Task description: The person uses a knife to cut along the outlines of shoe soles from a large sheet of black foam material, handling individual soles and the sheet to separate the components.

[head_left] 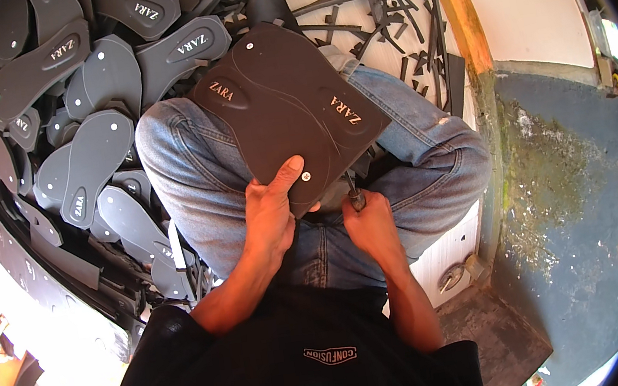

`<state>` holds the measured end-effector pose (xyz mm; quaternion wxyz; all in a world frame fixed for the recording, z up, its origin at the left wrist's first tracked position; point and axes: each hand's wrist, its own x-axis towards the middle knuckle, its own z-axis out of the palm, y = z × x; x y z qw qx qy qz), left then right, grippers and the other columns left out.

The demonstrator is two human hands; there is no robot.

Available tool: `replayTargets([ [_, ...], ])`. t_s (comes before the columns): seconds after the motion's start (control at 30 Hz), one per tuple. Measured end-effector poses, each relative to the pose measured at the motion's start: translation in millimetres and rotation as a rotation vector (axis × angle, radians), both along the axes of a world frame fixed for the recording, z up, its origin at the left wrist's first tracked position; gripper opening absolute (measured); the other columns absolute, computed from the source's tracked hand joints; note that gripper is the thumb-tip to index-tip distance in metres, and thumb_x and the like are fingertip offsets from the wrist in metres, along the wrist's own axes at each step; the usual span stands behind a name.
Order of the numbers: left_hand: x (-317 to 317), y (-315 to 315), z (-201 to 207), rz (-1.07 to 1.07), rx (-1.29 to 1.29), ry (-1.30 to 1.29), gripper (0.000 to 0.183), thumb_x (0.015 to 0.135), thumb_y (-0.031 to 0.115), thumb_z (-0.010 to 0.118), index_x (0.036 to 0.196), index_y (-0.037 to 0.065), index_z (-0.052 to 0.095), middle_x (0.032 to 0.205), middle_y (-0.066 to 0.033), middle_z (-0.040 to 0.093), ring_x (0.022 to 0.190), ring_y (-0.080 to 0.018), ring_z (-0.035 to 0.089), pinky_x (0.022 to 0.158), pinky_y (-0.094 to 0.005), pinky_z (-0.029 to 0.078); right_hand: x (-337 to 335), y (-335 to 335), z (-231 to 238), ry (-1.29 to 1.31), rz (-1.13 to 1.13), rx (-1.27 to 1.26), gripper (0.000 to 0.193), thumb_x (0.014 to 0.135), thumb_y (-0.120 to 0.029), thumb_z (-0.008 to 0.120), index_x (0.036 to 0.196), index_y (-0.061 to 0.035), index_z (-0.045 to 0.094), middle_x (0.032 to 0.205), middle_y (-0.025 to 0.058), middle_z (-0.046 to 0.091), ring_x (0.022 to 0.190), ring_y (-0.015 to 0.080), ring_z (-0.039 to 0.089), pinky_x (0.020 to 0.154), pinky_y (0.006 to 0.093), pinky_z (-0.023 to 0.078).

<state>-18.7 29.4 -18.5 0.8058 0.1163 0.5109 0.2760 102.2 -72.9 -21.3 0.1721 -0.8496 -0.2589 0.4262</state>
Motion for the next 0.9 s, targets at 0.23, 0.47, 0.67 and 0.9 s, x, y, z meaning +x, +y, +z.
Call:
replayTargets([
  [0.23, 1.1, 0.5, -0.6, 0.019, 0.008, -0.002, 0.03, 0.083, 0.021, 0.066, 0.099, -0.003, 0.057, 0.08, -0.0091, 0.062, 0.059, -0.0159, 0.061, 0.041, -0.0248, 0.05, -1.0, 19.2, -7.1, -0.019, 0.0, -0.015, 0.021, 0.077, -0.015, 0.054, 0.077, 0.0048, 0.061, 0.076, 0.0279, 0.06, 0.08, 0.0457, 0.057, 0.073, 0.0496, 0.044],
  [0.47, -3.6, 0.7, -2.6, 0.021, -0.006, -0.015, 0.028, 0.083, 0.021, 0.067, 0.097, -0.002, 0.058, 0.076, -0.009, 0.062, 0.055, -0.0162, 0.06, 0.039, -0.0245, 0.049, -2.4, 29.2, -13.0, -0.056, 0.056, 0.0, 0.021, 0.076, -0.014, 0.055, 0.081, 0.0044, 0.063, 0.076, 0.026, 0.061, 0.079, 0.0439, 0.059, 0.074, 0.048, 0.046],
  [0.67, -10.4, 0.5, -6.8, 0.013, -0.026, -0.034, 0.024, 0.082, 0.019, 0.068, 0.093, -0.001, 0.06, 0.078, -0.0088, 0.062, 0.059, -0.0164, 0.06, 0.041, -0.0267, 0.047, -2.4, 35.0, -22.2, -0.051, 0.081, 0.061, 0.02, 0.074, -0.012, 0.057, 0.084, 0.0043, 0.063, 0.078, 0.0262, 0.062, 0.082, 0.0437, 0.059, 0.075, 0.0476, 0.046],
  [0.9, -21.0, -0.3, -10.4, -0.011, -0.025, -0.048, 0.026, 0.081, 0.021, 0.069, 0.094, 0.0, 0.061, 0.078, -0.0083, 0.062, 0.058, -0.0158, 0.06, 0.04, -0.0263, 0.047, -0.8, 36.7, -36.3, -0.049, 0.144, 0.174, 0.023, 0.073, -0.016, 0.061, 0.09, 0.0002, 0.063, 0.087, 0.0222, 0.064, 0.088, 0.042, 0.058, 0.077, 0.0462, 0.047],
])
